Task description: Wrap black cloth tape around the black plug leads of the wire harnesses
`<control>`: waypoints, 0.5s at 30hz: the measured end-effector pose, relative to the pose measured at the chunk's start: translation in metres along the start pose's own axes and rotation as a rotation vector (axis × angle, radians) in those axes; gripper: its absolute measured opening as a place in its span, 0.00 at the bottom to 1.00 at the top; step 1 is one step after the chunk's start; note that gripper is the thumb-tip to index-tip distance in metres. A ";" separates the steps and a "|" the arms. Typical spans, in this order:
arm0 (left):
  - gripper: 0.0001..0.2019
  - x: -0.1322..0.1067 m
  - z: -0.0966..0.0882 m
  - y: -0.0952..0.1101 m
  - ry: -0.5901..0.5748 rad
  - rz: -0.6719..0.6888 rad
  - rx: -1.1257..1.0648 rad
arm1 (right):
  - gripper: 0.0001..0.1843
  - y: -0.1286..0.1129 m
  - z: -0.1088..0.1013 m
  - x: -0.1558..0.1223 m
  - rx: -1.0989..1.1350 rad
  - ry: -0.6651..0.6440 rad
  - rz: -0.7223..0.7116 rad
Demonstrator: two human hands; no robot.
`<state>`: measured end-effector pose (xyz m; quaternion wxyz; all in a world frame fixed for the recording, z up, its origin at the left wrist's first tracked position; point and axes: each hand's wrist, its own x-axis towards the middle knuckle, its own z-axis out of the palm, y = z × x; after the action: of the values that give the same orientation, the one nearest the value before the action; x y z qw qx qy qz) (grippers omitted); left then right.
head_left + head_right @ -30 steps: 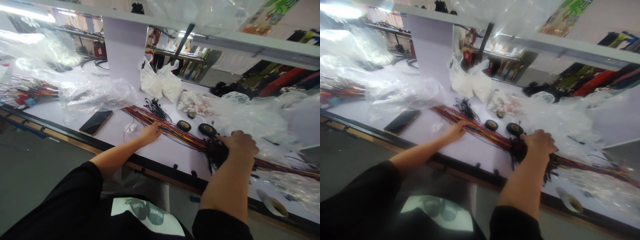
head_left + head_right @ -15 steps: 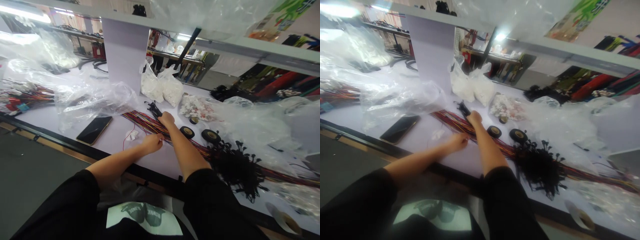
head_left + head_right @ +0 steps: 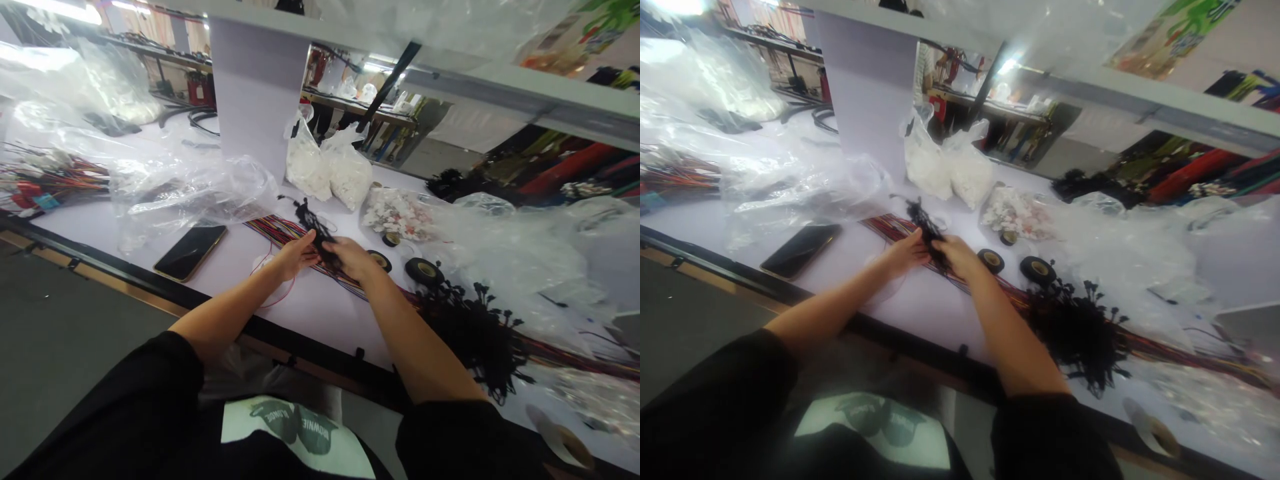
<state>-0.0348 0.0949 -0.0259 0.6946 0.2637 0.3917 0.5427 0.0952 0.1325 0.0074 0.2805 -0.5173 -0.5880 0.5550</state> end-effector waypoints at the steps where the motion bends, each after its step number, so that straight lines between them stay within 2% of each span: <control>1: 0.06 0.001 -0.001 0.001 -0.001 -0.009 -0.072 | 0.04 0.003 0.004 -0.009 -0.117 -0.027 -0.021; 4: 0.04 0.001 -0.004 0.001 0.051 0.012 -0.098 | 0.10 0.008 0.009 -0.025 -0.536 0.098 -0.145; 6: 0.06 0.001 -0.007 0.002 0.030 0.022 -0.058 | 0.11 0.011 0.007 -0.028 -0.615 0.210 -0.166; 8: 0.06 -0.001 -0.009 0.005 -0.031 0.044 -0.003 | 0.11 0.014 0.006 -0.029 -0.491 0.265 -0.130; 10: 0.06 -0.003 -0.011 0.010 -0.036 0.075 0.068 | 0.10 0.018 0.005 -0.028 -0.300 0.290 -0.076; 12: 0.05 -0.005 -0.012 0.015 0.028 0.100 0.153 | 0.09 0.022 0.005 -0.029 -0.192 0.309 -0.034; 15: 0.10 -0.005 -0.014 0.022 0.128 0.093 0.350 | 0.08 0.024 0.002 -0.030 -0.211 0.301 -0.005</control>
<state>-0.0593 0.0950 -0.0151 0.5858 0.3632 0.5109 0.5137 0.1102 0.1006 -0.0077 0.3108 -0.6195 -0.5958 0.4058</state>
